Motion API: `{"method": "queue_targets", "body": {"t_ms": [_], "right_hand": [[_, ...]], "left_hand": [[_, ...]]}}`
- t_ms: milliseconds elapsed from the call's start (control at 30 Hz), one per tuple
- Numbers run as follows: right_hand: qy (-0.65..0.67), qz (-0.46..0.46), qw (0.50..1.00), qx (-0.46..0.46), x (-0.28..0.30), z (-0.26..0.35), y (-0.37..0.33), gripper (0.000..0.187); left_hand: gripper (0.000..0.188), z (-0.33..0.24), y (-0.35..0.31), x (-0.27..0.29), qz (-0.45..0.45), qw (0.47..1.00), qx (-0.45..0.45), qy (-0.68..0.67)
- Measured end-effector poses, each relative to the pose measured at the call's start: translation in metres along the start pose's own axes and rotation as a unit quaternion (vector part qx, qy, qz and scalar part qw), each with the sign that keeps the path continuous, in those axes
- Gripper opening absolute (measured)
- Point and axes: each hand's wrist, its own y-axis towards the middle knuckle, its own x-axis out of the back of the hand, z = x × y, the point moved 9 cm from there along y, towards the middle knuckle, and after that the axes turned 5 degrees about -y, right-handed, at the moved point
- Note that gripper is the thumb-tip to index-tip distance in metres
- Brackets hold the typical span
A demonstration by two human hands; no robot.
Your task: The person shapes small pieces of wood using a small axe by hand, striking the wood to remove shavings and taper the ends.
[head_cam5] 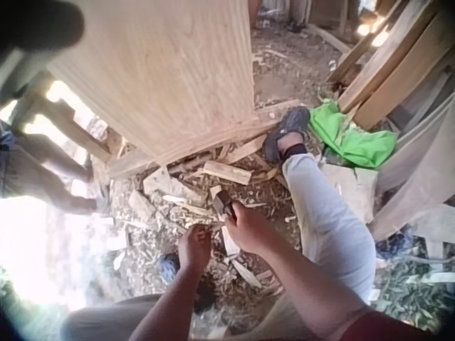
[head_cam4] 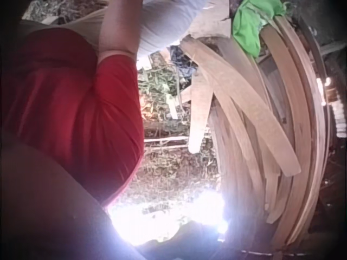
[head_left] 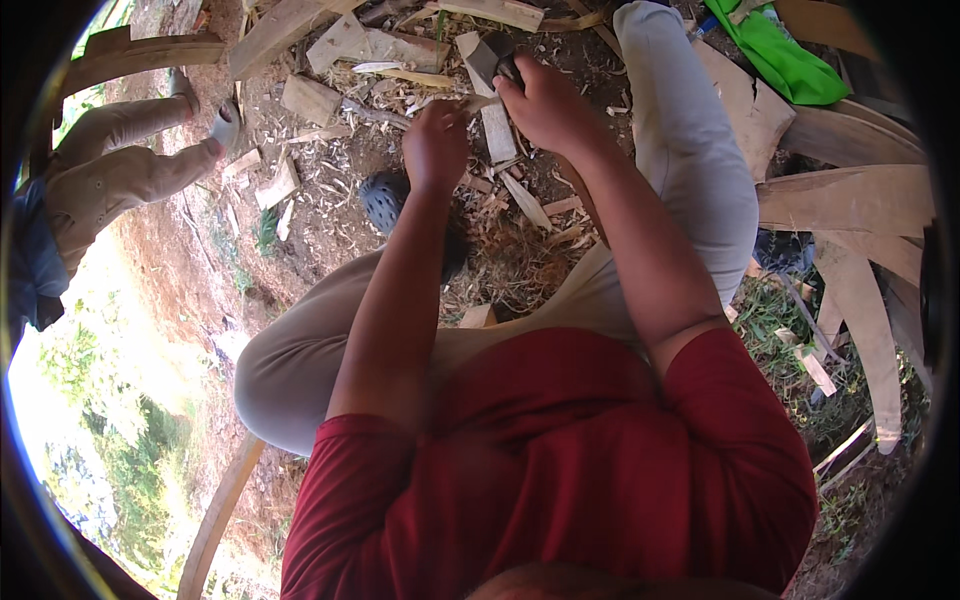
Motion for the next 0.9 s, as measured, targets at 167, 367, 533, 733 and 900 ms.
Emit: {"method": "queue_targets", "body": {"t_ms": [167,367,533,733,900], "right_hand": [[0.004,0.045,0.999,-0.011,-0.003,0.008,-0.005,0.039],[-0.034,-0.015,0.999,0.034,-0.023,-0.005,0.002,0.034],[-0.052,0.017,0.997,0.052,-0.020,0.009,-0.004,0.036],[-0.042,0.018,0.996,0.074,-0.021,0.018,-0.009,0.030],[-0.070,0.041,0.995,0.061,-0.026,0.021,-0.009,0.029]], "left_hand": [[0.017,-0.002,0.001,0.001,-0.003,1.000,0.002,-0.017],[0.018,-0.004,0.000,-0.003,0.003,1.000,0.012,0.001],[0.019,-0.005,0.002,-0.008,0.022,0.999,0.035,-0.013],[0.016,0.001,0.000,-0.007,-0.004,0.999,0.002,-0.045],[0.014,0.003,-0.002,-0.004,-0.011,0.999,0.013,-0.031]]}}
